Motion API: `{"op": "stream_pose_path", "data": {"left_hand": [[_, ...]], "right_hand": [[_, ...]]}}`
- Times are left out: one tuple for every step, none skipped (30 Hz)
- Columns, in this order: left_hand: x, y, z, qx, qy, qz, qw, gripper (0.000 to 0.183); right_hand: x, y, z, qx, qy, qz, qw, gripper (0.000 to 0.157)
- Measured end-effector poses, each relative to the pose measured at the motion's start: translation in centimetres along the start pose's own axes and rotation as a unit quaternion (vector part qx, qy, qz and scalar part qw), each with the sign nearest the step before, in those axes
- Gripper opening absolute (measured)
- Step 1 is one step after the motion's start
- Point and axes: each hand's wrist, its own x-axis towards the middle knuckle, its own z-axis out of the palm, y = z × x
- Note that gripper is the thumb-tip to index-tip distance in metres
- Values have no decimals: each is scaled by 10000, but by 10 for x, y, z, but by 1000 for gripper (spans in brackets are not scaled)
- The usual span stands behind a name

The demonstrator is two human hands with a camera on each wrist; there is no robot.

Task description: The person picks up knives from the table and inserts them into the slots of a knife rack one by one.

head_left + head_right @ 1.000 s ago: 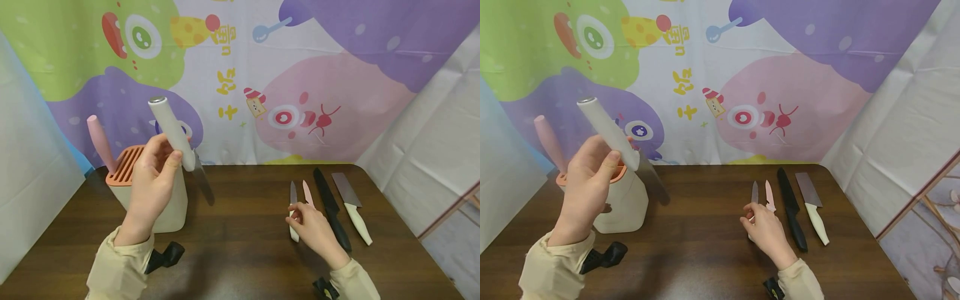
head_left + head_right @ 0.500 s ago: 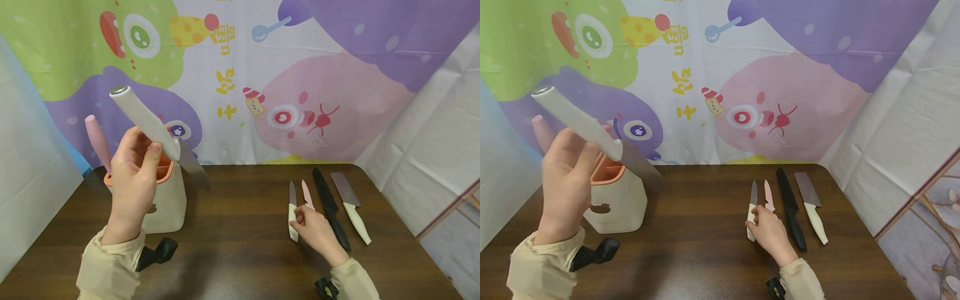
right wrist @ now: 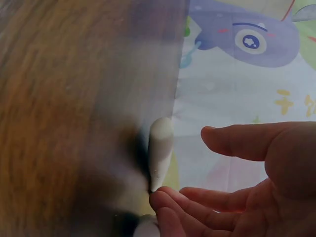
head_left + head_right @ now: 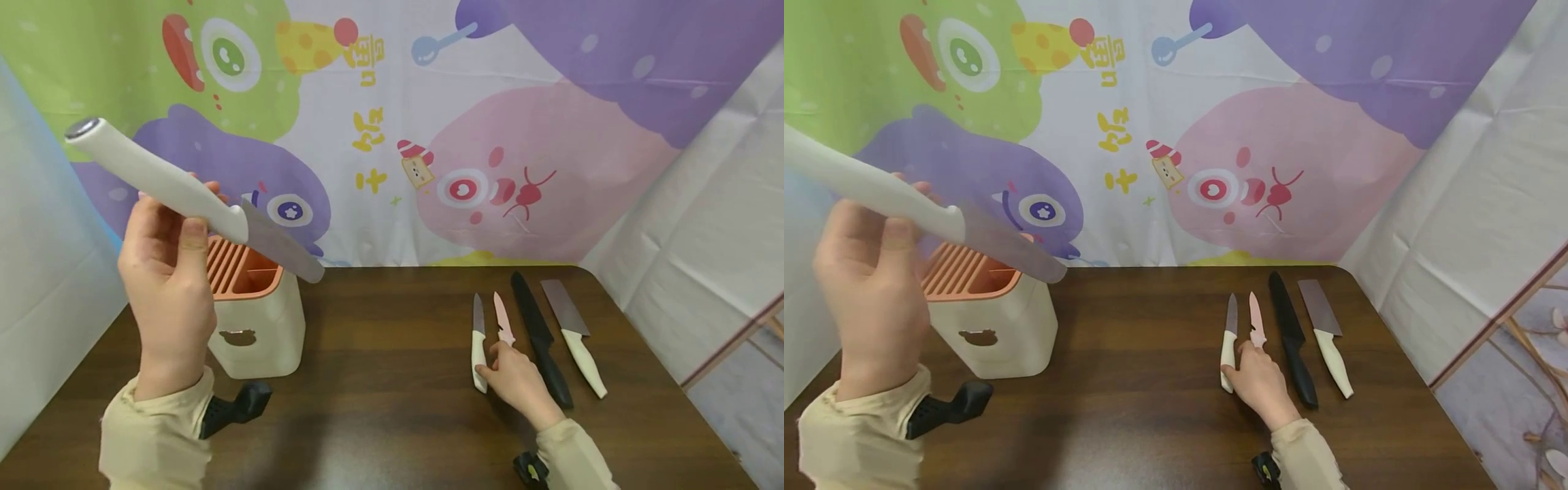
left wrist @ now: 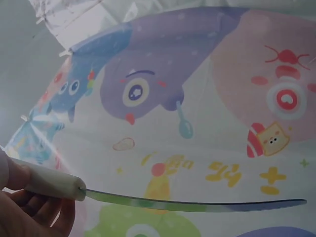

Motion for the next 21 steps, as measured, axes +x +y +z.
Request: {"op": "stream_pose_path", "data": {"left_hand": [[1,1,-1,-80,66,5,9999,24],[1,2,-1,-133,126,27,9998,24],[1,2,-2,-229,179,57,9996,24],[2,3,-3,-280,223,91,9993,24],[2,4,-4,-318,271,129,9990,24],[3,5,-4,-341,322,162,9988,24],[3,6,-4,-359,363,178,9985,24],[4,7,-5,-372,383,209,9984,24],[5,8,-5,-427,414,229,9980,24],[5,9,-5,-435,451,251,9977,24],[6,10,-6,-452,496,265,9974,24],[7,11,-6,-473,545,281,9970,24],[7,11,-7,-504,604,295,9965,23],[8,12,-8,-510,672,322,9959,23],[8,13,-9,-514,750,337,9953,23],[9,13,-10,-525,837,335,9945,23],[9,14,-12,-572,937,315,9935,23],[10,15,-13,-626,1023,309,9923,23],[10,15,-14,-706,1100,307,9909,23],[10,15,-16,-744,1153,321,9900,24],[11,16,-17,-832,1208,317,9887,24]], "right_hand": [[1,0,0,-8,-12,16,10000,43],[1,1,1,-23,-18,29,10000,45],[2,1,1,-34,-11,40,10000,45],[2,1,2,-35,-8,51,10000,46],[3,1,2,-47,2,59,10000,48],[3,1,3,-61,20,59,10000,49],[4,0,4,-67,21,65,10000,50],[4,0,6,-84,30,53,9999,51],[4,0,7,-99,31,37,9999,53],[4,0,8,-110,26,24,9999,54],[4,-1,9,-117,25,11,9999,54],[4,-1,10,-120,26,2,9999,55],[4,-1,11,-113,17,-2,9999,56],[4,-2,12,-119,20,-13,9999,56],[4,-2,12,-114,24,-10,9999,57],[4,-2,13,-104,34,-12,9999,59],[4,-2,13,-101,38,-15,9999,61],[4,-2,13,-107,49,-24,9999,63],[4,-2,14,-101,59,-28,9999,65],[4,-2,14,-102,62,-35,9999,66],[4,-2,15,-90,63,-45,9999,68]]}}
